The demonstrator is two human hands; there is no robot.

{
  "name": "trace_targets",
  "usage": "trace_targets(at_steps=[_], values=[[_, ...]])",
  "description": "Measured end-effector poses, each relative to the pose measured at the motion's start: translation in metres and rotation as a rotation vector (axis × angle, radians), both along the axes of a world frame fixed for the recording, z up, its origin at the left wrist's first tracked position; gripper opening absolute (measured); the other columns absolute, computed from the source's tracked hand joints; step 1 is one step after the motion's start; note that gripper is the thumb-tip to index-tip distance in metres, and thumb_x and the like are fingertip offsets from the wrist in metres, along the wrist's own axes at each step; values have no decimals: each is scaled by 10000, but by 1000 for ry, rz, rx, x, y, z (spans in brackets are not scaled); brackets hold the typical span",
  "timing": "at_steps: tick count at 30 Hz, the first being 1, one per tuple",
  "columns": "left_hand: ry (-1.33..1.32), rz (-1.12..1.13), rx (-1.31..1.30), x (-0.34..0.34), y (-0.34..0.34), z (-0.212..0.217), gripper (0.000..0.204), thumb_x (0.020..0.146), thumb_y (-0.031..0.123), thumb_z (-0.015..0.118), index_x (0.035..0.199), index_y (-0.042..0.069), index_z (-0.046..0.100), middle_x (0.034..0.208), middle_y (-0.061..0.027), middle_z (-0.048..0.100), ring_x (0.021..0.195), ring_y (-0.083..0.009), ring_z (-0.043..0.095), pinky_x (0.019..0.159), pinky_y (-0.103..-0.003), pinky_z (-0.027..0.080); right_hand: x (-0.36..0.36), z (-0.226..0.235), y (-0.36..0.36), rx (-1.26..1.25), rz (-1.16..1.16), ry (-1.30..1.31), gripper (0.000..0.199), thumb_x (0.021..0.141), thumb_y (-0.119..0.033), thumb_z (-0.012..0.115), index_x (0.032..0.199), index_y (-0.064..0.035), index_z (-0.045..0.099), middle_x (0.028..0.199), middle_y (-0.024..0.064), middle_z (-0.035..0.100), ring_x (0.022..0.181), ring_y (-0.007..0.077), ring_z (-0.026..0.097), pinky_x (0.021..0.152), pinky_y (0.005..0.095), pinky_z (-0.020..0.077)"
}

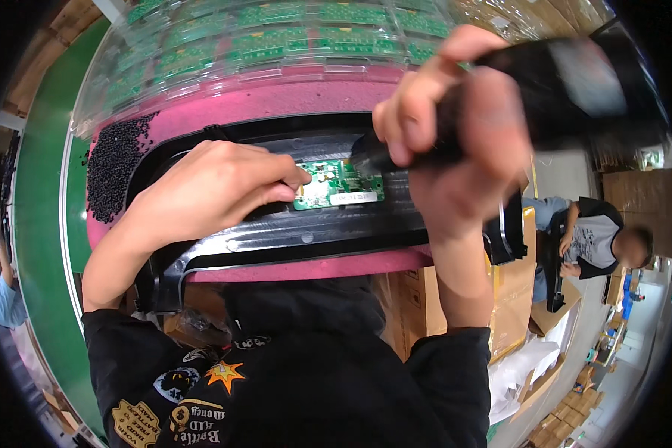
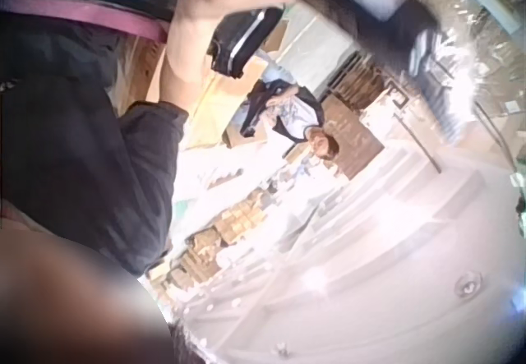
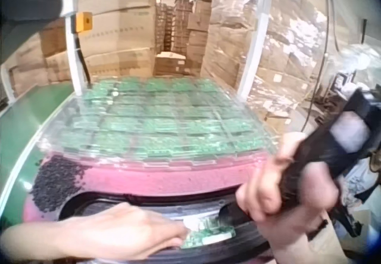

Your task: Install a circuit board into a plastic housing component and secure it with screws using an electric screwdriver.

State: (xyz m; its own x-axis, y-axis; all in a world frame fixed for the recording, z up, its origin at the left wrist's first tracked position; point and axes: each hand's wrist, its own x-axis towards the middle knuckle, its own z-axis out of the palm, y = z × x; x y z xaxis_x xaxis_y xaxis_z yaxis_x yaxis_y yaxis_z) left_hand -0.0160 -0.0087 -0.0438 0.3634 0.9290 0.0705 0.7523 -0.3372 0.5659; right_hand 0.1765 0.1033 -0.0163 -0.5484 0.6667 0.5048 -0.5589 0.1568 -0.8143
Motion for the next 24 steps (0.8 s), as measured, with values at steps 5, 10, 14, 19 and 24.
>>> trace_targets(at_steps=[5,10,14,19,24], values=[[-209,7,253,-3,4,-1,122,817,74,679,902,11,619,793,-102,656,723,-279,647,617,-352,507,-5,29,-20,-55,189,272,433,868,-448,544,1059,-63,488,641,-55,438,505,63,413,575,264,374],[-304,13,403,-7,5,-4,145,791,40,689,900,-12,608,781,-112,635,694,-283,632,596,-344,488,-17,30,-31,-93,128,342,412,857,-422,547,1055,-66,485,646,-57,439,520,60,420,590,264,376],[-312,21,440,-8,5,-1,164,769,21,704,902,-21,620,740,-119,623,677,-273,630,578,-332,482,-20,34,-31,-102,65,317,408,859,-426,536,1050,-70,483,647,-56,438,526,62,423,595,264,369],[-300,52,447,-11,6,-8,157,741,11,722,870,-23,639,725,-117,637,649,-269,628,561,-328,480,-30,31,-32,-53,74,223,425,868,-468,510,1042,-81,487,637,-56,426,504,61,409,580,264,361],[-304,68,393,-13,6,-7,160,722,16,735,850,-24,648,764,-122,671,654,-271,643,574,-323,499,-20,21,-13,30,203,167,465,865,-506,524,1075,-93,480,637,-55,437,505,63,412,581,267,370]])
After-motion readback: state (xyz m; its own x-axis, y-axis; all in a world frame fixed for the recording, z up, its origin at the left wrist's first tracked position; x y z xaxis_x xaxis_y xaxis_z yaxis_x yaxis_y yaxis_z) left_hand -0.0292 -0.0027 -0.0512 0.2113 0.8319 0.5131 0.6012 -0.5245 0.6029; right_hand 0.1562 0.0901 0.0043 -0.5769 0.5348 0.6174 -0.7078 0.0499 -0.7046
